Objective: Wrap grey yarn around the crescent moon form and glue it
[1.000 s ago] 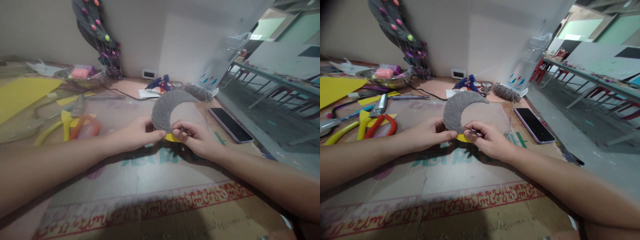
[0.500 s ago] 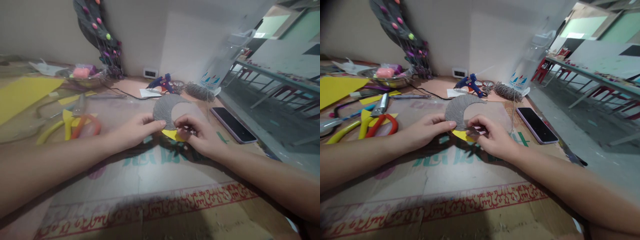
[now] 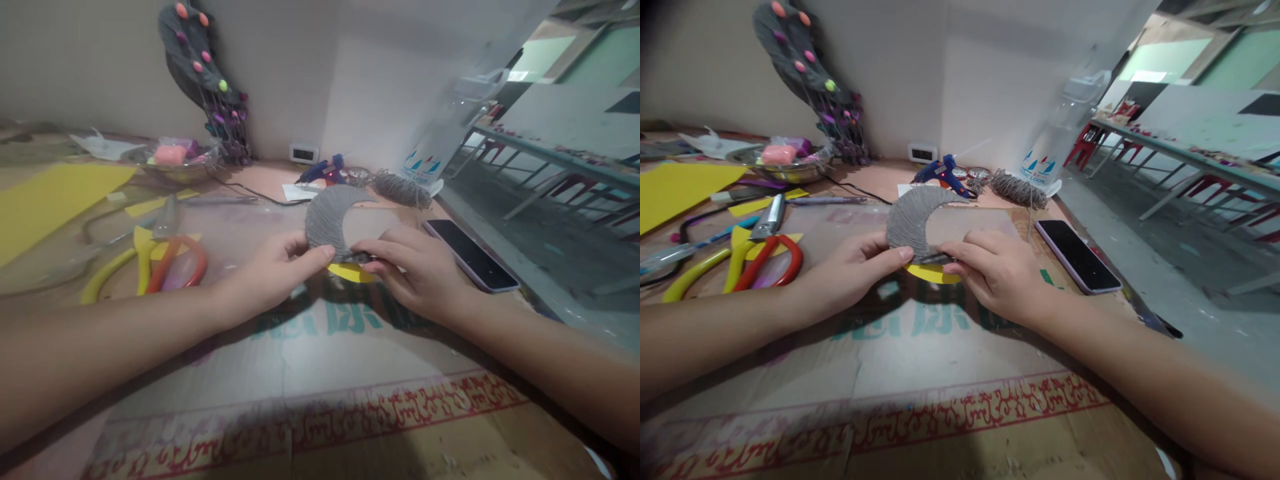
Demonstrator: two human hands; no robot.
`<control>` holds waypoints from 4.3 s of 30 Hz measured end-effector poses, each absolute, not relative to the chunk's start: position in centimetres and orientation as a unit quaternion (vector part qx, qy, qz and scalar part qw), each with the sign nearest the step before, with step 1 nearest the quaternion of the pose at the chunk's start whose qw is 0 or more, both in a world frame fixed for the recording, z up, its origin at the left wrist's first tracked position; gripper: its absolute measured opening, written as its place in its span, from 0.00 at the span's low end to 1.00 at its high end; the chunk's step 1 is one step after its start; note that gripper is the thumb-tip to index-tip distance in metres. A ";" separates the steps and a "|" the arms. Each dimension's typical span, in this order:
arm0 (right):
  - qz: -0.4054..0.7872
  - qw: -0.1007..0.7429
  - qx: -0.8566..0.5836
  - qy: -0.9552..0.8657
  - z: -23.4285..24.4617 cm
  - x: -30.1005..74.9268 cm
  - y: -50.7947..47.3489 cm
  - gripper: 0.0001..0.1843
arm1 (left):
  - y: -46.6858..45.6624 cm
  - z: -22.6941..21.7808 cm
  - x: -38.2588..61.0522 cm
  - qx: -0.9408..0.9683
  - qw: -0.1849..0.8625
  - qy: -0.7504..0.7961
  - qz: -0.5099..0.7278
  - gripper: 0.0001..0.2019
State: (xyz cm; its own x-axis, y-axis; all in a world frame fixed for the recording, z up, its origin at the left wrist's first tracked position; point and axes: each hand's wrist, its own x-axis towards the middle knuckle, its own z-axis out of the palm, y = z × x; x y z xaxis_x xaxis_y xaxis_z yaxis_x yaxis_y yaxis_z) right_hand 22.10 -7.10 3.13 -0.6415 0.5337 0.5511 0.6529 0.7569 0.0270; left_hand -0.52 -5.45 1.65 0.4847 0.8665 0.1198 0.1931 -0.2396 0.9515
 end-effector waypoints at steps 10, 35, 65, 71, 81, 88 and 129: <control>-0.213 0.258 -0.296 -0.895 3.3 22.6 -7.3 0.10 | -5.9 1.9 -0.6 0.712 0.478 0.384 0.343 0.17; -0.186 0.246 -0.309 -0.899 3.6 22.7 -6.9 0.10 | -6.0 1.9 -0.6 0.704 0.482 0.372 0.365 0.16; -0.253 0.249 -0.289 -0.889 3.1 22.6 -6.9 0.08 | -5.9 1.7 -0.5 0.703 0.488 0.373 0.358 0.17; -0.226 0.263 -0.295 -0.890 3.1 22.4 -6.9 0.08 | -5.8 1.7 -0.4 0.702 0.492 0.362 0.365 0.16; -0.170 0.287 -0.307 -0.891 2.9 22.1 -7.0 0.14 | -5.7 1.7 -0.5 0.703 0.484 0.369 0.368 0.17; -0.200 0.274 -0.312 -0.888 3.0 21.9 -7.1 0.13 | -6.0 1.9 -0.4 0.702 0.496 0.354 0.369 0.17; -0.157 0.290 -0.307 -0.893 2.7 22.4 -6.6 0.14 | -5.9 1.8 -0.6 0.699 0.491 0.377 0.357 0.17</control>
